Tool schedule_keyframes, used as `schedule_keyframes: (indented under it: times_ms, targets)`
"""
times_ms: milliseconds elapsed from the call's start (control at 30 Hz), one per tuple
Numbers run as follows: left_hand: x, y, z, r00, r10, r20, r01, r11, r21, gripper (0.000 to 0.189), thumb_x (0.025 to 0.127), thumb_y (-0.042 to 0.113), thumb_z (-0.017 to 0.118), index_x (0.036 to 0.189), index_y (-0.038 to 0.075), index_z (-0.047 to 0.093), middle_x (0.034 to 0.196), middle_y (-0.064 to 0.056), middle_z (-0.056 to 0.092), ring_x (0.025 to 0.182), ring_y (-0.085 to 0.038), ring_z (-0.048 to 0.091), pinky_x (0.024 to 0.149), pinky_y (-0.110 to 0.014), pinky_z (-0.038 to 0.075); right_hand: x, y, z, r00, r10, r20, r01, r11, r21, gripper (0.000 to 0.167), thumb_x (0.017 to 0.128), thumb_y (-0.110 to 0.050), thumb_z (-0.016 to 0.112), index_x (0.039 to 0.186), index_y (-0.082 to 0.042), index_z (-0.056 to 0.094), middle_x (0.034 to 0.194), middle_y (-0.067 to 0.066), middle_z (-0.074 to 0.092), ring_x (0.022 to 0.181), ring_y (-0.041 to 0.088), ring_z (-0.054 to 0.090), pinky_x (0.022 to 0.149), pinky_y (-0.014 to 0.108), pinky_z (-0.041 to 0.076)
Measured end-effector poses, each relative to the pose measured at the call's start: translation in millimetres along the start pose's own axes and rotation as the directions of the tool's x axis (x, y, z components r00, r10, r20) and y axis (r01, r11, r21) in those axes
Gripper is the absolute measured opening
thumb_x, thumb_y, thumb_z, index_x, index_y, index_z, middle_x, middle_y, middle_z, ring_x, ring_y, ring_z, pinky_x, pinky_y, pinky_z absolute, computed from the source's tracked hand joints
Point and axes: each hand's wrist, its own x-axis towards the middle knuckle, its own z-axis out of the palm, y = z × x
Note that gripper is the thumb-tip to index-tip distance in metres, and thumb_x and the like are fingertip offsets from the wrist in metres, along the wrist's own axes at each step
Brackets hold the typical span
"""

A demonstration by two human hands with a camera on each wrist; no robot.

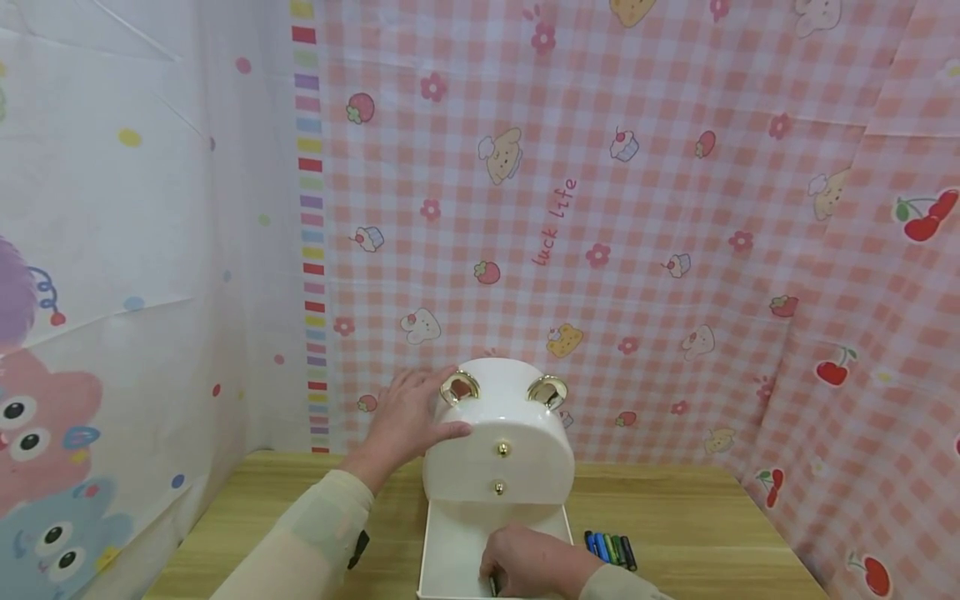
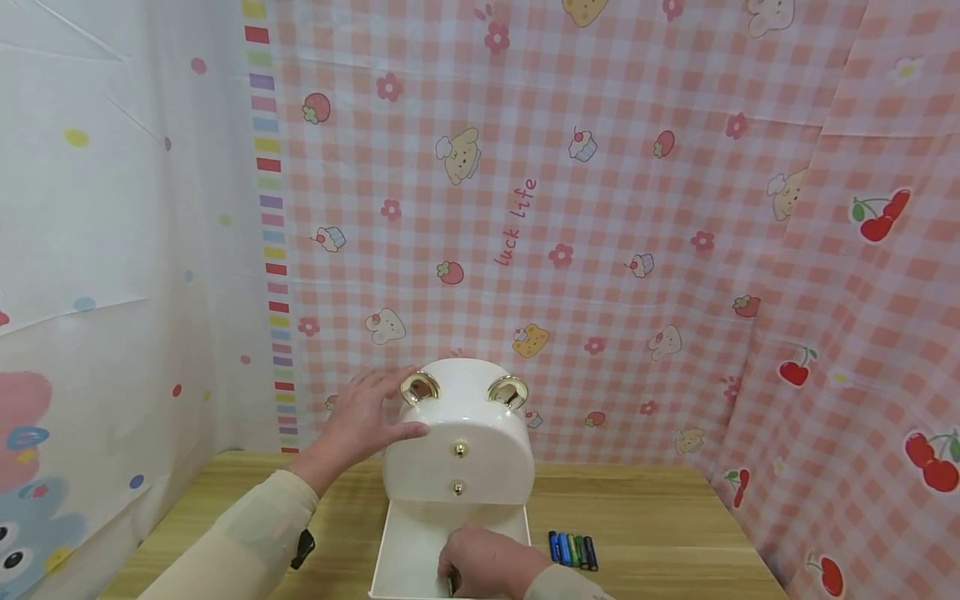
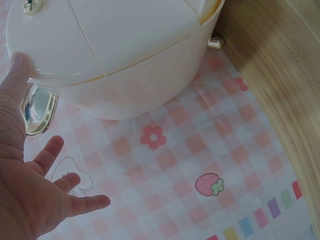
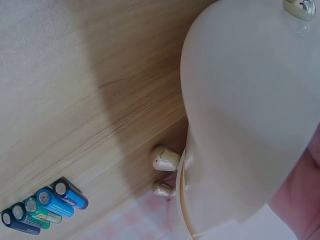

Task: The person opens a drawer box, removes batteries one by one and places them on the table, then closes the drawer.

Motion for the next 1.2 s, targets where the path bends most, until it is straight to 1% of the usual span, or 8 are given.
schedule_keyframes:
  times_ms: [100,233,267,400,667,967,1067,1200]
  targets:
    - [-0.2,0.4,-0.4,1.000,-0.005,0.003,0.005,1.000,-0.005,0.097,0.079,0.061,0.089,0.161,0.027,0.050,0.154,-0.011,0.061,0.146,-0.038,0.050,0.117,-0.066,0.045,0.4,-0.6,-0.4,1.000,-0.014,-0.007,0.014,0.999,-0.038,0.017,0.080,-0.007,0.087,0.093,-0.018,0.086,0.080,-0.016,0.074,0.070,-0.009,0.051,0.066,0.002,0.043]
    - [-0.1,0.8,-0.9,1.000,-0.006,0.003,0.006,1.000,-0.006,0.097,0.079,0.062,0.089,0.161,0.028,0.050,0.154,-0.011,0.061,0.146,-0.038,0.050,0.118,-0.065,0.045,0.3,-0.4,0.3,0.999,-0.021,-0.034,0.018,0.995,-0.098,0.020,0.077,-0.010,0.089,0.093,-0.021,0.086,0.079,-0.017,0.074,0.070,-0.010,0.051,0.065,0.002,0.042]
    - [0.0,0.8,-0.8,1.000,-0.006,0.003,0.006,1.000,-0.006,0.097,0.079,0.062,0.089,0.161,0.028,0.050,0.154,-0.011,0.061,0.146,-0.038,0.050,0.118,-0.065,0.045,0.2,-0.3,0.6,0.999,-0.022,-0.045,0.016,0.993,-0.118,0.021,0.076,-0.012,0.090,0.093,-0.022,0.086,0.080,-0.018,0.074,0.070,-0.010,0.053,0.065,0.003,0.043]
    - [0.1,0.8,-0.5,1.000,-0.003,0.002,0.003,1.000,-0.002,0.097,0.079,0.062,0.089,0.161,0.028,0.050,0.154,-0.011,0.061,0.146,-0.037,0.050,0.118,-0.064,0.045,0.7,0.3,2.0,0.998,0.004,-0.069,-0.014,0.990,-0.143,0.025,0.075,-0.015,0.093,0.097,-0.024,0.085,0.087,-0.017,0.076,0.073,-0.009,0.057,0.068,0.005,0.046]
    - [0.1,-0.1,0.3,1.000,0.005,-0.005,-0.005,1.000,0.006,0.097,0.078,0.062,0.089,0.160,0.027,0.051,0.152,-0.011,0.062,0.144,-0.037,0.051,0.117,-0.063,0.046,1.2,1.0,3.8,0.996,0.015,-0.083,-0.026,0.990,-0.140,0.025,0.075,-0.016,0.093,0.097,-0.025,0.084,0.089,-0.017,0.076,0.074,-0.008,0.058,0.068,0.006,0.047]
    - [0.0,1.1,-0.4,1.000,-0.005,0.006,0.005,1.000,0.006,0.097,0.079,0.063,0.088,0.161,0.028,0.050,0.154,-0.011,0.061,0.145,-0.037,0.050,0.118,-0.063,0.046,1.8,1.8,4.9,0.997,0.053,-0.057,-0.059,0.992,-0.108,0.026,0.076,-0.016,0.093,0.099,-0.025,0.084,0.090,-0.017,0.075,0.075,-0.008,0.057,0.069,0.008,0.049]
    - [-0.2,1.6,-0.9,1.000,-0.006,0.006,0.006,1.000,0.003,0.097,0.079,0.062,0.089,0.161,0.028,0.050,0.153,-0.011,0.061,0.145,-0.037,0.050,0.118,-0.063,0.046,1.7,2.1,4.9,0.996,0.061,-0.061,-0.067,0.991,-0.113,0.026,0.075,-0.019,0.094,0.098,-0.025,0.083,0.090,-0.017,0.075,0.075,-0.008,0.058,0.070,0.008,0.049]
    - [-0.5,1.9,-1.7,1.000,-0.006,0.007,0.006,1.000,0.009,0.097,0.079,0.062,0.088,0.161,0.027,0.049,0.153,-0.011,0.062,0.145,-0.037,0.050,0.117,-0.064,0.047,-0.1,0.9,-2.2,0.995,0.079,-0.058,-0.085,0.990,-0.109,0.028,0.076,-0.024,0.094,0.102,-0.023,0.082,0.096,-0.017,0.075,0.081,-0.008,0.061,0.075,0.010,0.052]
